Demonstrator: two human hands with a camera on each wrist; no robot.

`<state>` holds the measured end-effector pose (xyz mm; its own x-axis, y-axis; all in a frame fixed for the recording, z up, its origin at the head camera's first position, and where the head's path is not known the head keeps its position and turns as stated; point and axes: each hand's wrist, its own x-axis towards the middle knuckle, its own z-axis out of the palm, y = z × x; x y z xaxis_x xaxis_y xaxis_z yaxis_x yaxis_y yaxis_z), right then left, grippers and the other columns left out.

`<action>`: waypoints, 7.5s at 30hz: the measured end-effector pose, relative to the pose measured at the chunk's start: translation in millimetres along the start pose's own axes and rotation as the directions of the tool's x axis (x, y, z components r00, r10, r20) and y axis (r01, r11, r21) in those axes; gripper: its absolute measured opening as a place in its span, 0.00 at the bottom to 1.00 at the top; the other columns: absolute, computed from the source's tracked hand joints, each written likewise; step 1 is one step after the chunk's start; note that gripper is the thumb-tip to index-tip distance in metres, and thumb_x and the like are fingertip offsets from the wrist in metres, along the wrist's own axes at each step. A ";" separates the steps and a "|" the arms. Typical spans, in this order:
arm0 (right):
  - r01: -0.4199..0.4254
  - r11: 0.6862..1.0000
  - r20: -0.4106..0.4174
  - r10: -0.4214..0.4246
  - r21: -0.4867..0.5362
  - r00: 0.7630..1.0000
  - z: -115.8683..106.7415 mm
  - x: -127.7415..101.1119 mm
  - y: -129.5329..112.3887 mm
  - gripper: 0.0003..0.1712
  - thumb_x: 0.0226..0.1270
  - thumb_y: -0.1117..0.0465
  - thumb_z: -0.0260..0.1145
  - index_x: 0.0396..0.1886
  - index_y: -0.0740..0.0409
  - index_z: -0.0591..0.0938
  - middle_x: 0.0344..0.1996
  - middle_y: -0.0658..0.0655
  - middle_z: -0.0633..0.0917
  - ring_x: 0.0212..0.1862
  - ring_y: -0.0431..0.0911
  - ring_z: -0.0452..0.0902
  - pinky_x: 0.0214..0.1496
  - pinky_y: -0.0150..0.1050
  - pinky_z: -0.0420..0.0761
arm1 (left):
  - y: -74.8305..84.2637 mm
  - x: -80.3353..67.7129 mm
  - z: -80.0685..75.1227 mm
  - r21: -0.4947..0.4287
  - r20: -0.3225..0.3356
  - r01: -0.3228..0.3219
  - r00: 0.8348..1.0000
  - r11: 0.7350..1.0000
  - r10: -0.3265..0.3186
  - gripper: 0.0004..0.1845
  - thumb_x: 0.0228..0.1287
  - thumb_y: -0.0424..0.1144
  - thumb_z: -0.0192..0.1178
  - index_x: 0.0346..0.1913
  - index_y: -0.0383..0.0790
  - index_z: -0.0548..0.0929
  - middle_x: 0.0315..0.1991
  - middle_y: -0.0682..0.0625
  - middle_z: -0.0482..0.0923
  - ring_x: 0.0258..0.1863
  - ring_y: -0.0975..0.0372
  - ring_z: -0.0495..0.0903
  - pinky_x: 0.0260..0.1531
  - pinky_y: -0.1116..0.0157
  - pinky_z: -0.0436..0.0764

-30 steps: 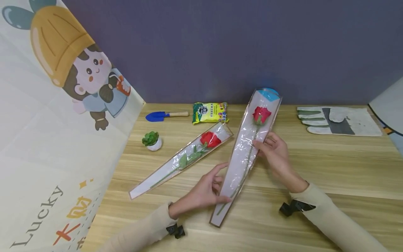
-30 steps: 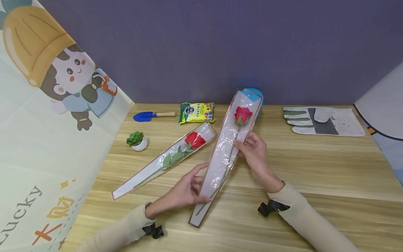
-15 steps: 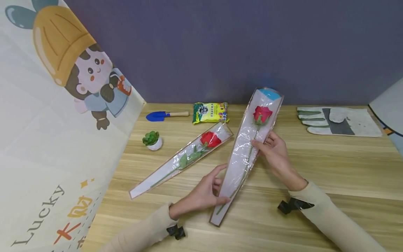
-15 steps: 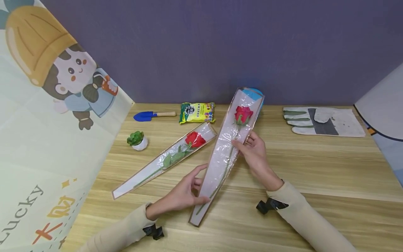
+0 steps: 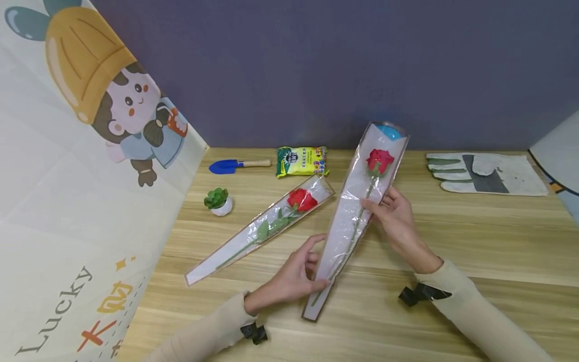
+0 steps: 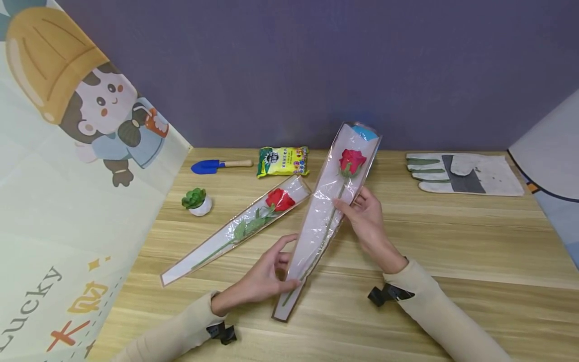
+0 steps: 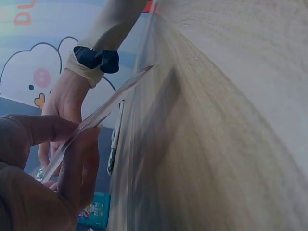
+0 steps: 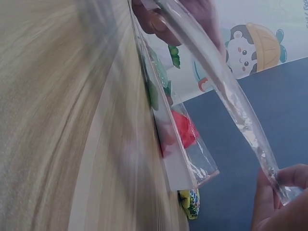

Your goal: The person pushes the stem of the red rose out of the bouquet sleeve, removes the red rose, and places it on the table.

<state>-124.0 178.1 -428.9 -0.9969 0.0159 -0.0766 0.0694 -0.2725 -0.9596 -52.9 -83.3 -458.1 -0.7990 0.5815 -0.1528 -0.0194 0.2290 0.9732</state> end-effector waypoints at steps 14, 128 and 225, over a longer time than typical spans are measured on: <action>-0.006 0.997 0.014 0.007 -0.073 1.000 -1.5 -4.6 3.2 0.25 0.72 0.69 0.68 0.64 0.56 0.72 0.43 0.43 0.89 0.41 0.35 0.87 0.41 0.29 0.89 | -1.7 -0.7 1.8 0.049 -0.009 -0.045 0.999 0.998 0.045 0.44 0.56 0.23 0.72 0.75 0.48 0.68 0.50 0.39 0.88 0.39 0.69 0.85 0.46 0.71 0.87; -0.062 0.967 -0.022 0.058 -0.247 0.998 10.6 -3.7 2.7 0.28 0.65 0.66 0.75 0.63 0.68 0.77 0.36 0.35 0.90 0.42 0.35 0.88 0.43 0.30 0.89 | 10.0 19.6 1.7 0.071 -0.012 -0.068 0.998 0.995 0.069 0.35 0.51 0.25 0.78 0.64 0.39 0.79 0.47 0.41 0.87 0.41 0.72 0.86 0.52 0.73 0.87; 0.027 0.907 -0.039 -0.047 -0.421 0.998 2.3 -9.5 10.8 0.29 0.69 0.64 0.72 0.65 0.73 0.76 0.47 0.59 0.92 0.39 0.27 0.86 0.45 0.25 0.88 | 9.7 27.2 0.4 0.014 -0.148 -0.106 0.983 0.994 0.107 0.29 0.56 0.23 0.71 0.63 0.35 0.80 0.51 0.35 0.88 0.38 0.65 0.85 0.51 0.72 0.85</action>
<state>-113.9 172.8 -437.9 -0.9970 0.0660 -0.0414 0.0514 0.1580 -0.9861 -74.5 -65.0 -453.0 -0.8768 0.4805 -0.0206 0.0741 0.1771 0.9814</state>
